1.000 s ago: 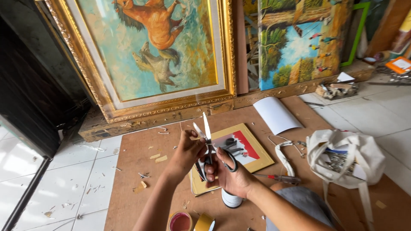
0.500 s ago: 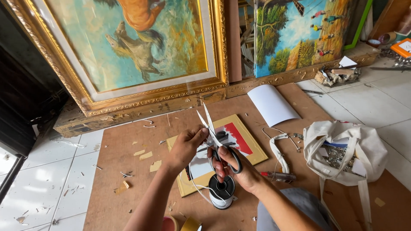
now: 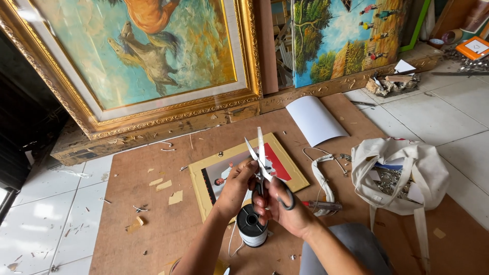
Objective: The person sits on the floor and uses a screwdriver to tighten screws on the back of a framed picture. They then cut a length of hanging cord with scissors and attach it to the frame's hanging hardware.
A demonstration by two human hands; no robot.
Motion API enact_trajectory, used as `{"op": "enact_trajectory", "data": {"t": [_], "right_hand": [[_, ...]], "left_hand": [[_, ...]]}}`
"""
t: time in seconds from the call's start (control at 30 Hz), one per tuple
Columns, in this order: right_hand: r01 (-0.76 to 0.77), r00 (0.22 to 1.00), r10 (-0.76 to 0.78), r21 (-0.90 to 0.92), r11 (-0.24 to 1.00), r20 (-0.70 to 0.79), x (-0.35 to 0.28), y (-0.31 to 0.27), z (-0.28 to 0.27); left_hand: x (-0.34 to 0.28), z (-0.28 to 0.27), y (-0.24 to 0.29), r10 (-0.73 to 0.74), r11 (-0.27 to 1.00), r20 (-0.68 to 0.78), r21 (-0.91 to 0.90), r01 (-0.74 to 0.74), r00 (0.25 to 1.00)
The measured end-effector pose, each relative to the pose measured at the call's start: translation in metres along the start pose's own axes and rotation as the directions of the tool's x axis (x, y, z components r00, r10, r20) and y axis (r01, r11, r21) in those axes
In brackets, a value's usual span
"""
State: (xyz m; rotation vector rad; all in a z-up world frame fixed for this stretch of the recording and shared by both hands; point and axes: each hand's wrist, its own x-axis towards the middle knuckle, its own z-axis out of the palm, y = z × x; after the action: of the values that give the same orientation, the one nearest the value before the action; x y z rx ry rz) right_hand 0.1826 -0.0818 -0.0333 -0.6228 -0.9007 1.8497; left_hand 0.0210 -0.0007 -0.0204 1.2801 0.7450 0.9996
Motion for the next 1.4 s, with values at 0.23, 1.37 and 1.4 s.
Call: {"op": "enact_trajectory", "data": {"t": [0.23,1.37,1.4], "right_hand": [[-0.022,0.960,0.024,0.012,1.000,-0.278,0.009,0.001,0.011],[-0.798,0.598,-0.022,-0.598,0.078,-0.801,0.080,0.011,-0.195],[-0.751,0.645,-0.110,-0.654,0.095,-0.756,0.084,0.018,-0.185]], "left_hand": [[0.008,0.003,-0.002,-0.056,0.973,0.008,-0.223,0.057,0.998],[-0.064,-0.085,-0.161,-0.410,0.878,0.182,0.343,0.333,0.893],[-0.070,-0.076,-0.147,-0.503,0.785,0.313,0.554,0.275,0.806]]}}
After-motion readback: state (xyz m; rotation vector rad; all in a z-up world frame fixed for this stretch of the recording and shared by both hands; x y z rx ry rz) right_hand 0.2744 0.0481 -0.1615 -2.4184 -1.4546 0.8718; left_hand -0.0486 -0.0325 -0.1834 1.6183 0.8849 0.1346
